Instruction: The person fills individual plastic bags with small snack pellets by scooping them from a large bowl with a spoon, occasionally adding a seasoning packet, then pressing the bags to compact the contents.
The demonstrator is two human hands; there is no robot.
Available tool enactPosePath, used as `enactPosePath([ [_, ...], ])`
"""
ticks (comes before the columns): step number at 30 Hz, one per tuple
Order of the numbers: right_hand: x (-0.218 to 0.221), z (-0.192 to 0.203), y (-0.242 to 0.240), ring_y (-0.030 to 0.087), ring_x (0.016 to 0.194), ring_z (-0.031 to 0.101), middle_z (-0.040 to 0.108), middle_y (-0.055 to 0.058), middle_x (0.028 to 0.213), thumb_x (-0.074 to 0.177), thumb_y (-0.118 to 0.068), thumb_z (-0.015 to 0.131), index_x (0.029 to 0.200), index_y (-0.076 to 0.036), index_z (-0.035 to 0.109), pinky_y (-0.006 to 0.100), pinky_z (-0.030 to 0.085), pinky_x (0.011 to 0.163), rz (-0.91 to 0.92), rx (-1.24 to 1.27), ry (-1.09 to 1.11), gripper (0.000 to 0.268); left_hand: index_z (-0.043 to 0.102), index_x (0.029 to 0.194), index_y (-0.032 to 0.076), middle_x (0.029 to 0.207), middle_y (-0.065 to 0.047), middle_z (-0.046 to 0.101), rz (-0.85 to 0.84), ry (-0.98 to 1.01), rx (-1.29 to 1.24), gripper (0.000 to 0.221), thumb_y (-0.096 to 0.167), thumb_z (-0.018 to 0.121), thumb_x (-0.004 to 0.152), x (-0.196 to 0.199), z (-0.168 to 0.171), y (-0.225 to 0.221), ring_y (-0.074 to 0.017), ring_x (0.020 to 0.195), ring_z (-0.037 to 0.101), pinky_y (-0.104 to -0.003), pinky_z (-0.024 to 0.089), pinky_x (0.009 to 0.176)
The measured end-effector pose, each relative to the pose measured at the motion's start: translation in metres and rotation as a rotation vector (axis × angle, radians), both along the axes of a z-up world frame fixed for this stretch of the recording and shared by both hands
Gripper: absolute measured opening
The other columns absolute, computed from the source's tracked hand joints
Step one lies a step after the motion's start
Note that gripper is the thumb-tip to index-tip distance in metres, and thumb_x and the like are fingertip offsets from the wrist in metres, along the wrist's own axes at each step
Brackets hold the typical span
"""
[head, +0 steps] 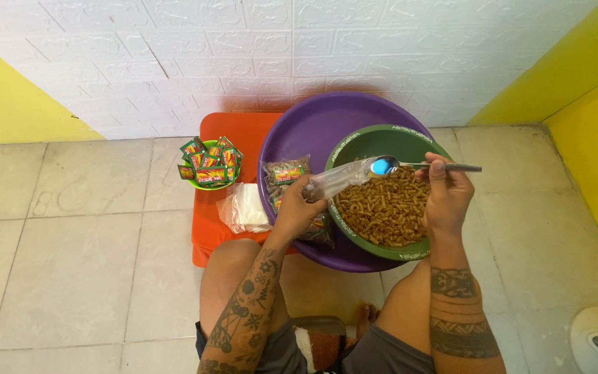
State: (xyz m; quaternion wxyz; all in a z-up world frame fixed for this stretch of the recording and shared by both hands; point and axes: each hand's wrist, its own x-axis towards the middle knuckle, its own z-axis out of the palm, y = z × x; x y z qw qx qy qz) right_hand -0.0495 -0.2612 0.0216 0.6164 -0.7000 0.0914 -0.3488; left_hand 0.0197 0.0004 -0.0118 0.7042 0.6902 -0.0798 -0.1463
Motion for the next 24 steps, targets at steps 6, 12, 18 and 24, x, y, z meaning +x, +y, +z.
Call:
enactPosePath([
  [6,0.009,-0.053,-0.045,0.040,0.087,0.074,0.076,0.014,0.087,0.099,-0.031,0.077,0.107,-0.017,0.083,0.048,0.059,0.073,-0.034,-0.406,0.654,0.018,0.067,0.115,-0.001,0.094,-0.015,0.074,0.007,0.220,-0.232,0.042,0.001,0.085,0.077,0.006,-0.001,0.008,-0.0176,0.082,0.071,-0.035,0.066,0.070],
  [12,0.035,-0.076,-0.030,0.028,0.080,0.078,0.078,0.017,0.087,0.102,-0.027,0.068,0.112,-0.003,0.079,0.043,0.061,0.075,0.065,-0.273,0.842,0.028,0.066,0.116,-0.004,0.097,-0.016,0.075,0.028,0.302,-0.333,0.046,0.002,0.088,0.076,0.002,0.023,0.010,-0.0206,0.083,0.074,-0.041,0.067,0.073],
  [18,0.038,-0.086,-0.041,0.017,0.078,0.074,0.076,0.014,0.092,0.102,-0.021,0.059,0.113,-0.004,0.076,0.029,0.059,0.069,-0.064,0.026,0.686,0.026,0.064,0.116,-0.006,0.097,-0.019,0.072,0.078,0.308,-0.245,0.045,0.000,0.085,0.077,0.007,0.008,0.013,-0.0253,0.082,0.073,-0.043,0.067,0.070],
  [24,0.021,-0.045,-0.042,0.009,0.074,0.072,0.074,0.009,0.089,0.109,-0.023,0.052,0.112,-0.004,0.071,0.019,0.056,0.065,-0.130,0.160,0.566,0.027,0.064,0.110,-0.004,0.095,-0.022,0.074,0.057,0.347,-0.167,0.041,0.001,0.086,0.076,0.013,-0.021,0.011,-0.0285,0.079,0.075,-0.045,0.067,0.064],
])
